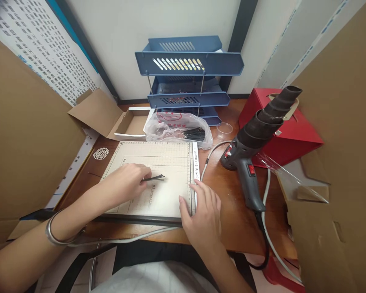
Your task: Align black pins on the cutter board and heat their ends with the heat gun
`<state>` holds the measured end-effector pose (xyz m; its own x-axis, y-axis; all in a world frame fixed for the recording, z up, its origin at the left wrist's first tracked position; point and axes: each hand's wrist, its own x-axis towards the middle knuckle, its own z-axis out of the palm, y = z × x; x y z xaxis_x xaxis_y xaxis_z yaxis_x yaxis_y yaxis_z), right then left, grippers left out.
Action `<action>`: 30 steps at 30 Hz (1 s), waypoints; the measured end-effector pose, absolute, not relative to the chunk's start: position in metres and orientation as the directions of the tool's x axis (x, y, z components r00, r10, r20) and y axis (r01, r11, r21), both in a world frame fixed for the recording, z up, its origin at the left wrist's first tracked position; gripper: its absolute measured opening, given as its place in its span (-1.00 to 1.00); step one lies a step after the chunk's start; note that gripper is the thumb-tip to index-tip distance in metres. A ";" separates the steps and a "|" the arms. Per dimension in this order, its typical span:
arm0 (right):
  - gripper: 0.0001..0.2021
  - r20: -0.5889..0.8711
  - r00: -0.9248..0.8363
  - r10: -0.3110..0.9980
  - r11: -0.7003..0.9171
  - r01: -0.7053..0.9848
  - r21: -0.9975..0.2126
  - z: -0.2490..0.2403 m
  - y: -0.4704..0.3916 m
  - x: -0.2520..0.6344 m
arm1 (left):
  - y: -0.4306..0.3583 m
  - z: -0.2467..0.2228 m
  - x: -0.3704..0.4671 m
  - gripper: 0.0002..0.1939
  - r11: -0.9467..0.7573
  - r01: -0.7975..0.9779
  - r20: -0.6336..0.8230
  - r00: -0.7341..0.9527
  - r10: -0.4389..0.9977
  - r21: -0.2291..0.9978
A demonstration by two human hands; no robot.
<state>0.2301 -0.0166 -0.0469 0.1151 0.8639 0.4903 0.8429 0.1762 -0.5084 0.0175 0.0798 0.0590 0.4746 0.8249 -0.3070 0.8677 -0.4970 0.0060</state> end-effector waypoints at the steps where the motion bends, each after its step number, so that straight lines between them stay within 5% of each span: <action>1: -0.68 0.488 0.108 0.866 0.177 0.846 -0.502 -0.047 -0.016 0.230 | 0.081 0.059 0.014 -0.77 -0.492 0.871 -0.303 0.469 0.830 0.000; 19: -0.68 0.546 0.028 0.837 0.194 0.918 -0.346 -0.048 -0.017 0.226 | 0.143 0.054 0.004 -0.72 -0.448 0.893 -0.218 0.432 0.875 -0.028; 26: -0.67 0.548 0.017 0.836 0.196 0.924 -0.327 -0.049 -0.014 0.225 | 0.240 0.073 -0.046 -0.69 -0.256 0.955 -0.118 0.240 0.964 -0.152; 30: -0.69 0.541 0.041 0.840 0.182 0.919 -0.351 -0.048 -0.015 0.224 | 0.291 0.058 -0.060 -0.75 -0.245 0.951 -0.179 0.212 0.961 -0.188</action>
